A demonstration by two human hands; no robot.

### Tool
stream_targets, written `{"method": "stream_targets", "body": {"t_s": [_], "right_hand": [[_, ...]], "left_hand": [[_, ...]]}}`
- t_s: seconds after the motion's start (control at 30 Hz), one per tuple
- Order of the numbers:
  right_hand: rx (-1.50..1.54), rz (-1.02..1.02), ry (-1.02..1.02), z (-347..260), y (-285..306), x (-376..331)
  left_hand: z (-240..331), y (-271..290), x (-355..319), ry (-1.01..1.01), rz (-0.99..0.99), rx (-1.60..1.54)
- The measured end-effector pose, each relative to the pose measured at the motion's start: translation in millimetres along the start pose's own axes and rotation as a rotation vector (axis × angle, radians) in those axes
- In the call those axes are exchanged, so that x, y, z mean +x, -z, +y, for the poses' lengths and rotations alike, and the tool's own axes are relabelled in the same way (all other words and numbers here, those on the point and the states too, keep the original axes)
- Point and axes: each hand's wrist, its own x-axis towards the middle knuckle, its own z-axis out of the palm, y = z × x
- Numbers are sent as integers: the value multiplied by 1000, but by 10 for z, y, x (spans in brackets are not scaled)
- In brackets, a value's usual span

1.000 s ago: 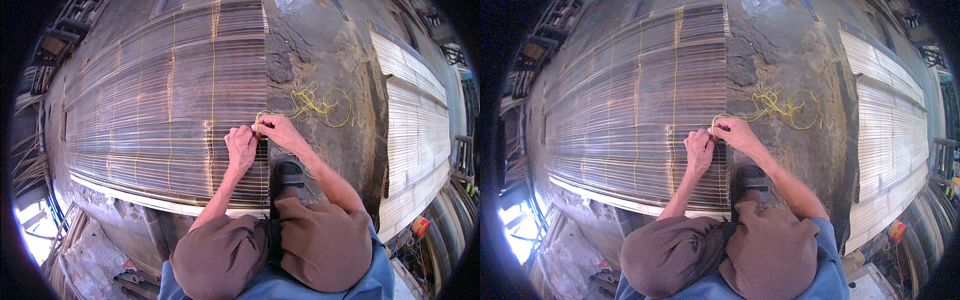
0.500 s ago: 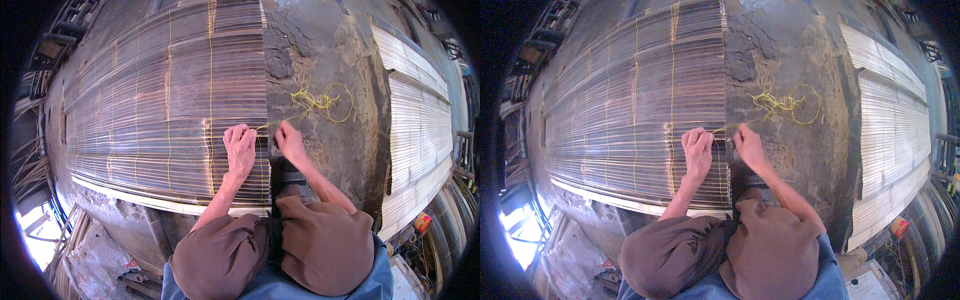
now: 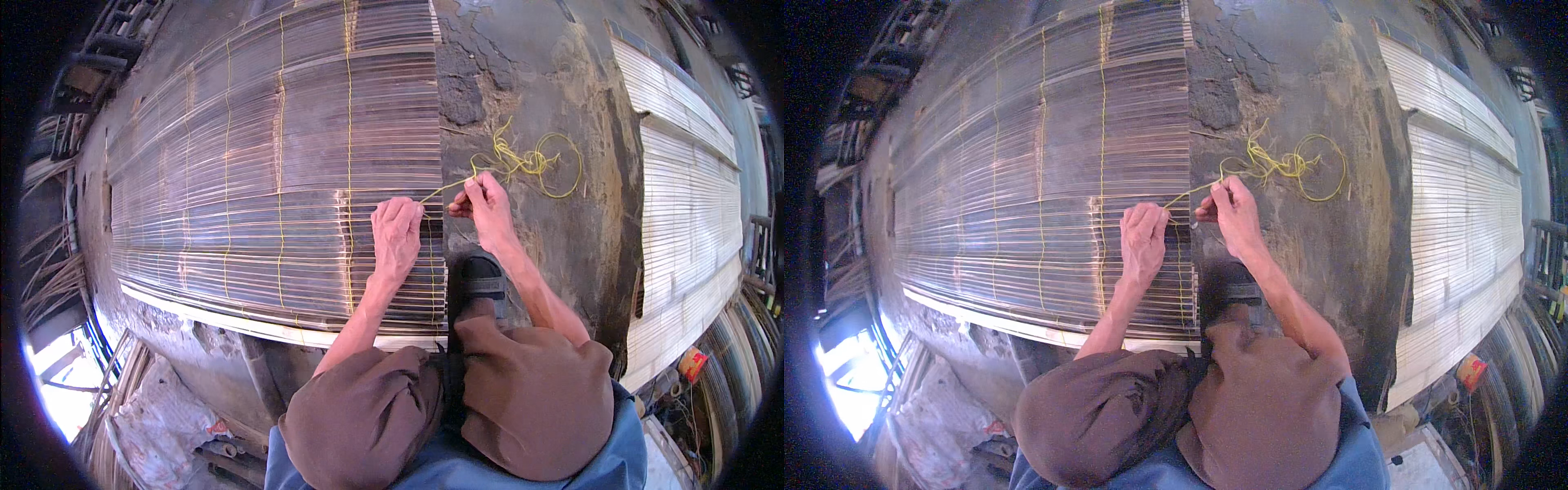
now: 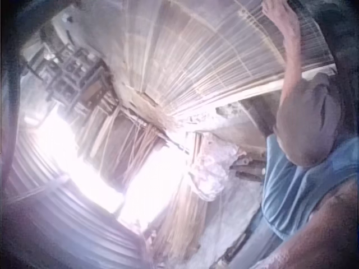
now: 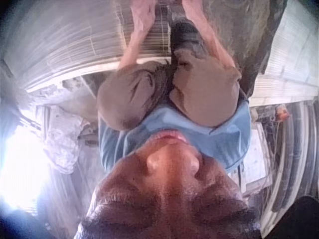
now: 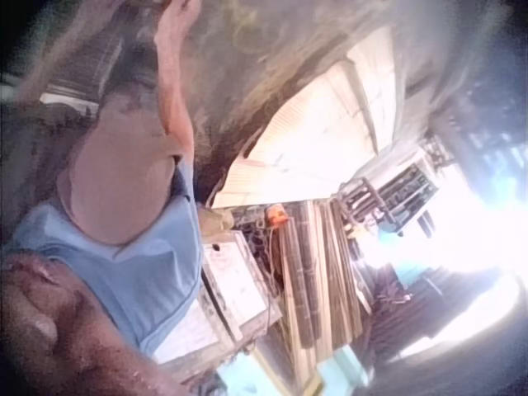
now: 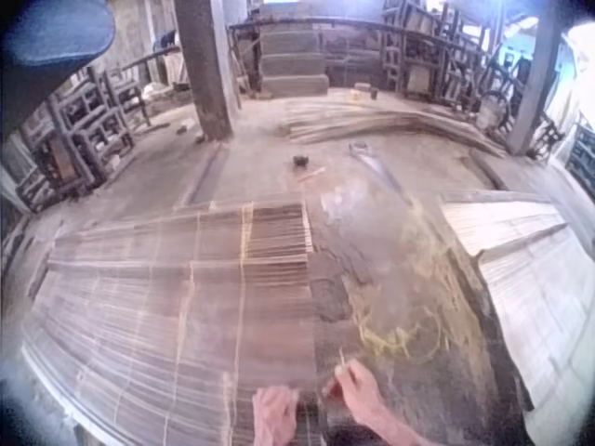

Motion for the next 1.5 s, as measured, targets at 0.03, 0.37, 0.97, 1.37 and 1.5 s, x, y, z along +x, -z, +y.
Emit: {"method": "stream_targets", "body": {"t_s": [0.03, 0.37, 0.97, 1.37, 1.5], "right_hand": [[-3, -1, 13, -8, 1, 25], [142, 143, -53, 140, 25, -47], [-548, -662, 16, -344, -220, 261], [15, -323, -78, -344, -330, 419], [242, -68, -236, -127, -201, 228]], "left_hand": [[15, 11, 32, -8, -1, 12], [8, -4, -17, 16, -1, -16], [-133, -116, 78, 202, -144, -90], [36, -50, 91, 72, -166, 94], [-51, -42, 0, 87, -80, 22]]}}
